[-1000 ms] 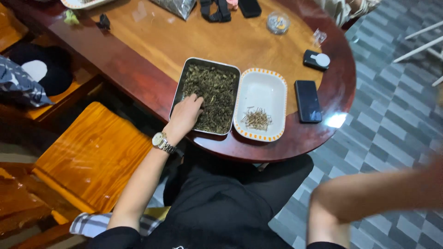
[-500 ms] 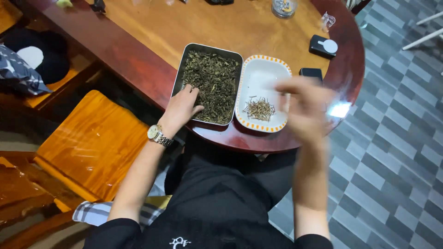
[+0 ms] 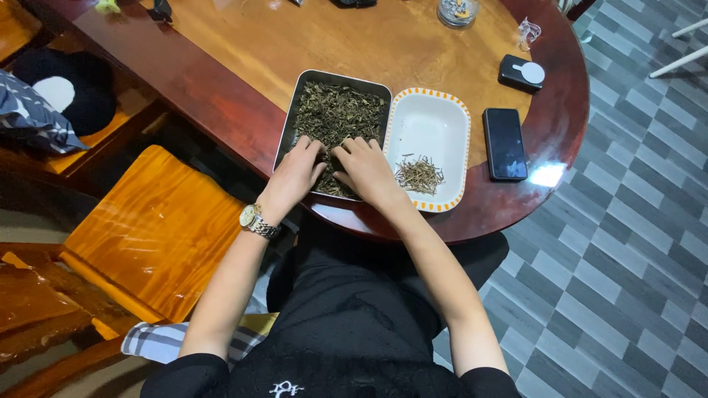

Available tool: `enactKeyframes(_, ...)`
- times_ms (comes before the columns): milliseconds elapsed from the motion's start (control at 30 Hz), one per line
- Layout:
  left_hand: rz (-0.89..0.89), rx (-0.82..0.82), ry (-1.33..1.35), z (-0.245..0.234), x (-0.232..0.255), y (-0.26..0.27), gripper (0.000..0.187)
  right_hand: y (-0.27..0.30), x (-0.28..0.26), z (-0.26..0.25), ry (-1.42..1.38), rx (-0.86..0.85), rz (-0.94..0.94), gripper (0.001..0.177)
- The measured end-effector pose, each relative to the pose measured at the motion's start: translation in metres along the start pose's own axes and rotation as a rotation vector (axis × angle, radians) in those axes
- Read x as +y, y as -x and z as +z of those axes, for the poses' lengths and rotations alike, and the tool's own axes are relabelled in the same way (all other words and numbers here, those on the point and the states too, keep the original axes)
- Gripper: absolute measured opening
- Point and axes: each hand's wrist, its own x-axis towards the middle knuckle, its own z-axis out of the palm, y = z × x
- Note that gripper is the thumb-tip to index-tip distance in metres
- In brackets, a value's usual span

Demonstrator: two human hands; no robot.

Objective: Manually sorting dried tea leaves to remove stems and other unwanted materials.

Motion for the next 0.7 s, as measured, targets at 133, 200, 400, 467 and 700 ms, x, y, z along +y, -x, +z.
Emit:
enactKeyframes(133,-0.024,-0.011,0.025,0.005,0.000,0.000,0.035,-0.001,0.005,0.005,-0.096,-0.013,0.015,0.035)
enactKeyframes(200,-0.016,0.005,0.065,0.006,0.000,-0.001,0.044,-0.001,0.008,0.010,-0.113,0.038,-0.006,0.032)
enactKeyframes(400,0.099,0.131,0.109,0.004,-0.002,-0.003,0.035,0.002,0.009,0.000,-0.191,0.104,-0.011,0.018)
enactKeyframes(467,0.122,0.159,0.127,0.007,-0.009,-0.004,0.033,0.007,0.012,-0.005,-0.226,0.115,-0.038,0.018)
enactKeyframes(700,0.170,0.205,0.123,-0.012,-0.016,-0.007,0.019,0.034,0.021,-0.034,-0.408,0.215,-0.079,0.013)
